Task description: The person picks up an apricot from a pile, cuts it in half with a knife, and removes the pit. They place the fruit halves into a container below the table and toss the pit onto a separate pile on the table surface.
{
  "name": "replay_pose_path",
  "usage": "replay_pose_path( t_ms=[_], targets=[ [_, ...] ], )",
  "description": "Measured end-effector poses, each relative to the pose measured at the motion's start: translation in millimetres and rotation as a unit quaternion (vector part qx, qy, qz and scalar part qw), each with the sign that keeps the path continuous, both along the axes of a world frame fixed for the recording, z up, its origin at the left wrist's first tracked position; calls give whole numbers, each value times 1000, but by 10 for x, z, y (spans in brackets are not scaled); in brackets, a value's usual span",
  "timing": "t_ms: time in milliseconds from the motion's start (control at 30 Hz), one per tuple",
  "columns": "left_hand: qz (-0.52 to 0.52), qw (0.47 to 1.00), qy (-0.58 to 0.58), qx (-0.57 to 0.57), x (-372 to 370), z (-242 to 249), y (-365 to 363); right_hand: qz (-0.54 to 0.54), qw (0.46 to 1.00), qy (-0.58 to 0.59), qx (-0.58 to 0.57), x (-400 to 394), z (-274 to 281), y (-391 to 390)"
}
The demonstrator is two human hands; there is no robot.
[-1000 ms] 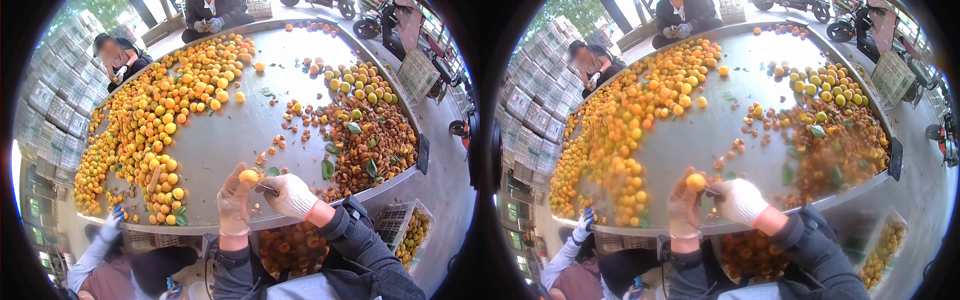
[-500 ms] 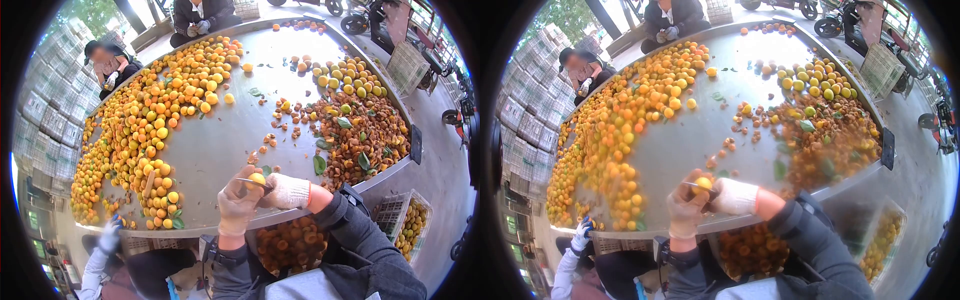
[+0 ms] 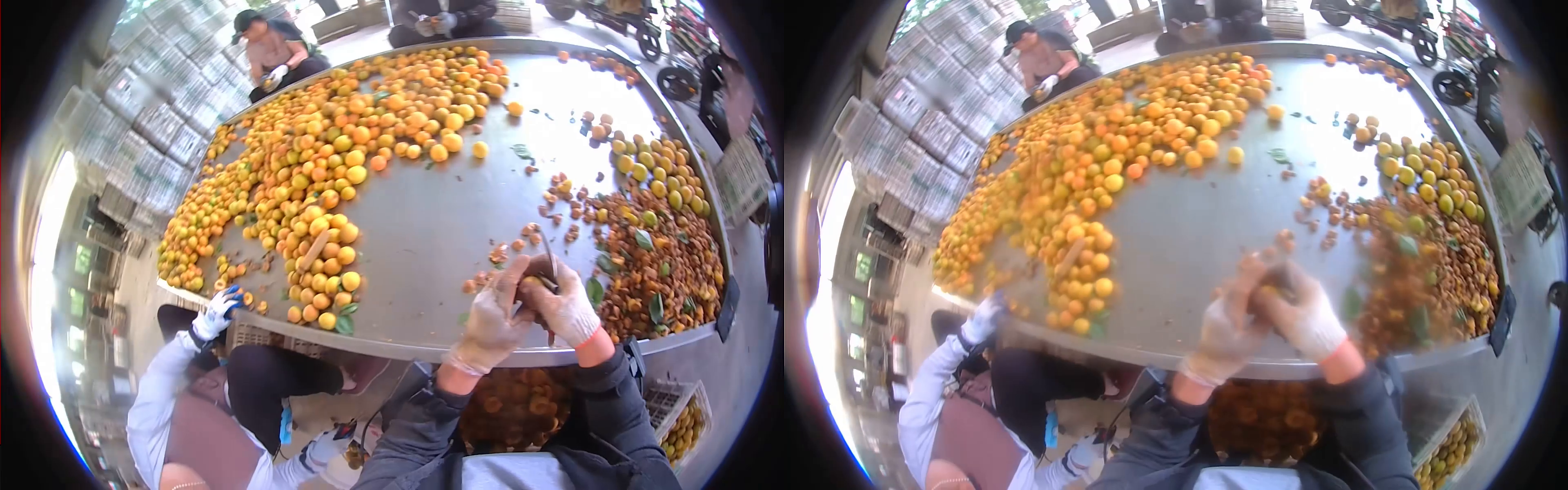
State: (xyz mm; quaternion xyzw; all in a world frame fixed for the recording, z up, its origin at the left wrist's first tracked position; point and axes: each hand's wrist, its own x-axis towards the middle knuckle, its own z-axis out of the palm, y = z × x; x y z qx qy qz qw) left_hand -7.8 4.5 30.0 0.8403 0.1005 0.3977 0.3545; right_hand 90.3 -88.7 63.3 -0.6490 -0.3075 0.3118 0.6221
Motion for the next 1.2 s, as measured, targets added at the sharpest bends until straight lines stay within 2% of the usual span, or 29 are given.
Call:
replay_pose_path(
  t_ms=[33,67,100,133,167,200,233,267,300,333,400,433,467,500,533,567,600,633,667,733,767,833,933,1000,1033,1200],
  targets=[
    [-15,1000,-24,-9,-1,-10,11,9,1000,2,1,1,39,15],
    [-11,1000,-22,-11,-38,-18,23,13,996,82,-37,22,129,-32],
    [-9,988,15,-156,-80,-25,25,11,984,161,-76,21,221,-51],
    [-13,952,54,-300,-101,-13,22,2,984,162,-80,-13,189,-23],
    [-48,896,46,-439,-115,19,82,2,987,156,-39,-54,136,18],
    [-77,828,-27,-555,-108,40,104,-4,989,146,-1,-58,123,-9],
    [-101,739,-93,-660,-87,53,126,40,986,159,-26,-24,162,-60],
    [-120,731,-80,-666,-94,37,179,86,980,174,-48,45,201,-111],
    [-124,706,-110,-689,-138,-14,244,190,968,150,-66,152,247,-216],
    [-124,679,-143,-709,-166,-44,280,276,957,61,-60,201,218,-273],
    [-143,665,-149,-718,-214,-39,315,344,934,-68,-66,263,137,-402],
    [-153,653,-160,-724,-226,-37,307,263,958,-81,-79,273,68,-411],
    [-155,650,-158,-727,-222,-41,279,182,974,-94,-93,277,19,-430],
    [-136,672,-126,-717,-212,-45,242,60,989,-9,-137,227,278,-379],
    [-118,693,-92,-705,-195,-45,201,54,989,-7,-141,215,280,-336],
    [-124,690,-86,-708,-173,-31,157,-56,994,91,21,215,259,-314],
    [-117,687,-61,-714,-150,-10,111,-164,952,181,184,204,236,-283],
    [-111,685,-36,-719,-126,6,65,-222,923,186,252,156,221,-203],
    [-117,681,-27,-723,-108,8,17,-232,922,185,250,141,223,-172],
    [-108,681,-4,-724,-75,15,-62,-246,865,218,379,137,228,-132],
    [-111,679,1,-726,-57,42,-107,-263,863,192,386,121,231,-112],
    [-108,719,25,-686,-28,88,-191,-259,876,176,367,100,220,-120],
    [-106,713,35,-692,-11,3,-206,-242,899,135,340,99,162,-167],
    [-101,728,32,-677,1,10,-242,-210,917,50,336,84,143,-195],
    [-97,743,28,-662,7,17,-255,-206,911,82,347,59,171,-222],
    [-78,749,49,-656,31,16,-285,-206,908,100,352,81,119,-217]
  ],
)
